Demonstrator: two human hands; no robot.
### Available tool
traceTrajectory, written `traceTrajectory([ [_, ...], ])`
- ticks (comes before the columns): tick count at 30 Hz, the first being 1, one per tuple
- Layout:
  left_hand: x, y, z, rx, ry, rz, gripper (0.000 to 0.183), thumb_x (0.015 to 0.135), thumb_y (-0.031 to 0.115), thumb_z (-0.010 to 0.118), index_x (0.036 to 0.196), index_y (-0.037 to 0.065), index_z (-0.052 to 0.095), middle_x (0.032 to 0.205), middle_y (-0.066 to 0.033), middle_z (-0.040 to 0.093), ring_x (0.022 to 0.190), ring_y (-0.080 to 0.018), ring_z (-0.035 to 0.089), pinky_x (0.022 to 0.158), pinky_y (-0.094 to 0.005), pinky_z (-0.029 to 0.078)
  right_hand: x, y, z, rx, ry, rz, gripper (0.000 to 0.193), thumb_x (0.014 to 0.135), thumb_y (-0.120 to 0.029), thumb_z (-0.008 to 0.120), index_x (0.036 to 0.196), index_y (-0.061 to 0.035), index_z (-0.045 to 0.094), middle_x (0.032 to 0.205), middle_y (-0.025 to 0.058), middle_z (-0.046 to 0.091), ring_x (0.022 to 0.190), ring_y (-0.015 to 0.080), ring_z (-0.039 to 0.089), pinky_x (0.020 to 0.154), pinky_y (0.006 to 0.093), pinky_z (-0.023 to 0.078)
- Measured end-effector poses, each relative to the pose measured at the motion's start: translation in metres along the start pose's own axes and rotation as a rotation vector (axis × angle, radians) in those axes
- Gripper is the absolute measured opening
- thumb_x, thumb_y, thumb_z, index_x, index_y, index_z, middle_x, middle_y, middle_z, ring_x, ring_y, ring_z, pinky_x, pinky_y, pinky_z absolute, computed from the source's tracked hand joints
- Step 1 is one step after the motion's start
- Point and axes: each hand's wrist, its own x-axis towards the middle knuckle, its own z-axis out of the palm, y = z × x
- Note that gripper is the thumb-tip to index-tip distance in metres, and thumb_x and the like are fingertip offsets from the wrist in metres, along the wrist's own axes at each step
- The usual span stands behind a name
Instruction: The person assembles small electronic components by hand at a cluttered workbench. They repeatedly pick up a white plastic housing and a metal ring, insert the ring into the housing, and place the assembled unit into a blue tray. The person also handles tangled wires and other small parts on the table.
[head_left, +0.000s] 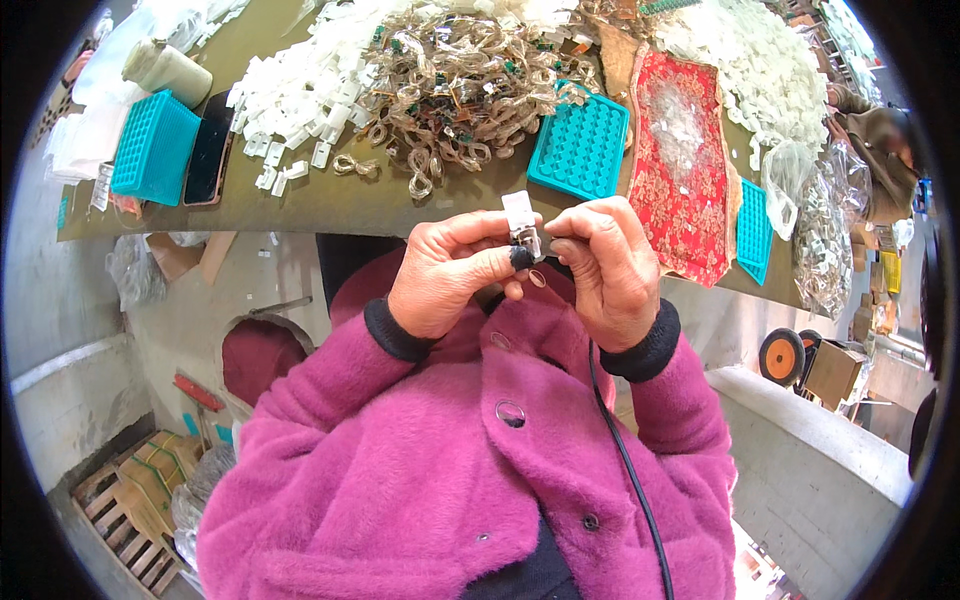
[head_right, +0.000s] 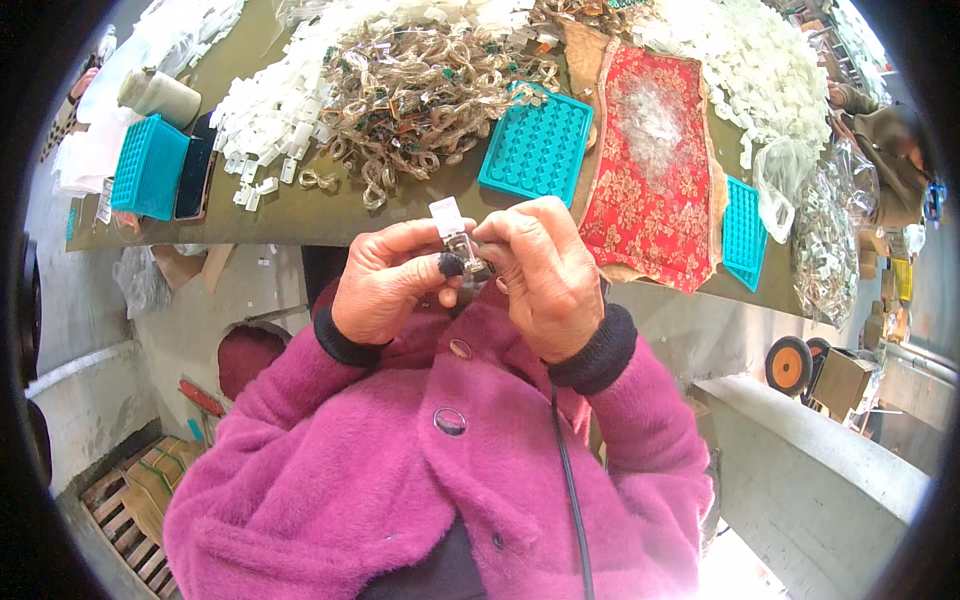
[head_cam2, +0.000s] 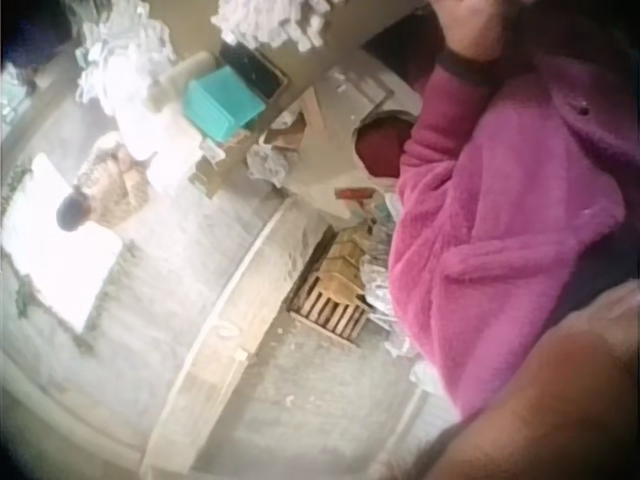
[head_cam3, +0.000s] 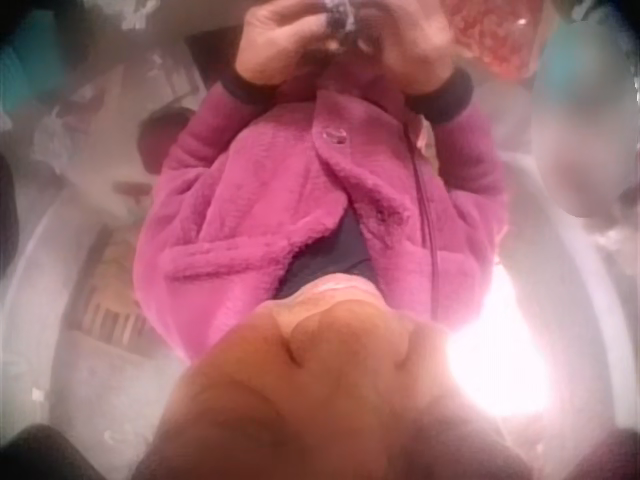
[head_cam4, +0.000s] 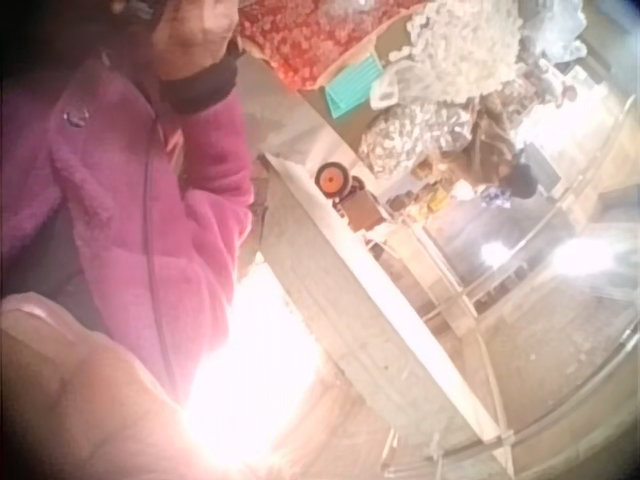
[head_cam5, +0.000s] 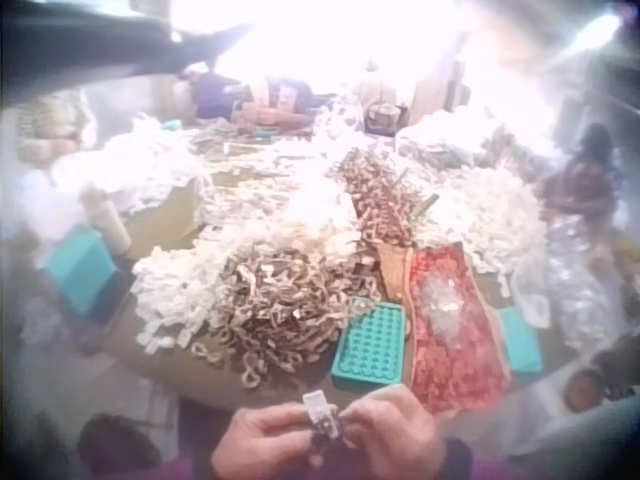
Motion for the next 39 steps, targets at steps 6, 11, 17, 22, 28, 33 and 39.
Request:
traceTrajectory([
  [6, 0.003, -0.004, 0.002, -0.062, -0.042, -0.007, 0.035, 0.098, 0.000, 0.068, 0.132, -0.004, 0.064, 0.108, -0.0107, 0.074, 0.083, -0.0130, 0.071, 0.071, -0.0242, 0.059, -0.004, 0.002, 0.003, 0.028, 0.041, -0.032, 0.024, 0.083, 0.006, 0.074, 0.105, 0.0012, 0.065, 0.094, 0.0150, 0.061, 0.081, 0.0308, 0.065, 0.066, 0.0396, 0.055],
  [11, 0.006, -0.005, 0.003, 0.000, -0.023, -0.032, 0.033, 0.095, 0.000, 0.070, 0.128, -0.002, 0.067, 0.102, -0.0096, 0.074, 0.076, -0.0125, 0.068, 0.068, -0.0254, 0.057, -0.003, 0.009, 0.006, -0.015, 0.043, -0.115, 0.031, 0.076, 0.007, 0.077, 0.105, 0.0004, 0.065, 0.090, 0.0145, 0.061, 0.076, 0.0315, 0.065, 0.063, 0.0398, 0.055],
  [17, 0.014, -0.005, 0.001, 0.051, -0.005, -0.035, 0.024, 0.097, 0.002, 0.068, 0.121, -0.003, 0.070, 0.098, -0.0097, 0.073, 0.072, -0.0120, 0.066, 0.061, -0.0238, 0.055, -0.002, 0.007, 0.006, 0.202, -0.016, 0.074, 0.029, 0.082, 0.008, 0.072, 0.109, -0.0013, 0.068, 0.088, 0.0129, 0.063, 0.076, 0.0283, 0.066, 0.064, 0.0368, 0.055],
  [22, 0.022, -0.003, -0.008, 0.064, 0.041, -0.040, 0.022, 0.096, 0.000, 0.063, 0.116, -0.004, 0.070, 0.093, -0.0074, 0.072, 0.065, -0.0093, 0.062, 0.055, -0.0235, 0.049, 0.029, 0.036, -0.019, 0.055, -0.039, 0.279, 0.014, 0.089, 0.003, 0.069, 0.101, -0.0026, 0.070, 0.088, 0.0137, 0.066, 0.076, 0.0298, 0.067, 0.067, 0.0380, 0.054],
  [28, 0.026, -0.004, -0.015, 0.019, 0.032, -0.053, 0.025, 0.095, 0.000, 0.059, 0.117, -0.005, 0.068, 0.096, -0.0118, 0.071, 0.064, -0.0111, 0.061, 0.052, -0.0248, 0.047, 0.081, 0.114, -0.013, -0.295, -0.098, 0.115, 0.013, 0.090, -0.014, 0.073, 0.099, -0.0061, 0.070, 0.093, 0.0149, 0.066, 0.083, 0.0356, 0.068, 0.073, 0.0445, 0.055],
  [33, 0.026, 0.002, -0.021, -0.102, 0.001, -0.073, 0.027, 0.095, 0.002, 0.061, 0.120, -0.005, 0.067, 0.099, -0.0141, 0.071, 0.068, -0.0136, 0.062, 0.054, -0.0255, 0.047, 0.083, 0.125, -0.002, -0.489, -0.204, 0.145, 0.009, 0.091, -0.016, 0.069, 0.092, -0.0072, 0.067, 0.091, 0.0144, 0.063, 0.082, 0.0356, 0.069, 0.071, 0.0452, 0.057],
  [39, 0.024, -0.001, -0.024, -0.199, -0.058, -0.042, 0.035, 0.098, 0.010, 0.066, 0.130, -0.004, 0.063, 0.109, -0.0141, 0.071, 0.078, -0.0150, 0.065, 0.063, -0.0281, 0.053, 0.083, 0.127, 0.005, -0.770, -0.275, 0.044, 0.008, 0.095, -0.011, 0.057, 0.095, -0.0060, 0.063, 0.094, 0.0132, 0.064, 0.085, 0.0303, 0.071, 0.072, 0.0403, 0.059],
])
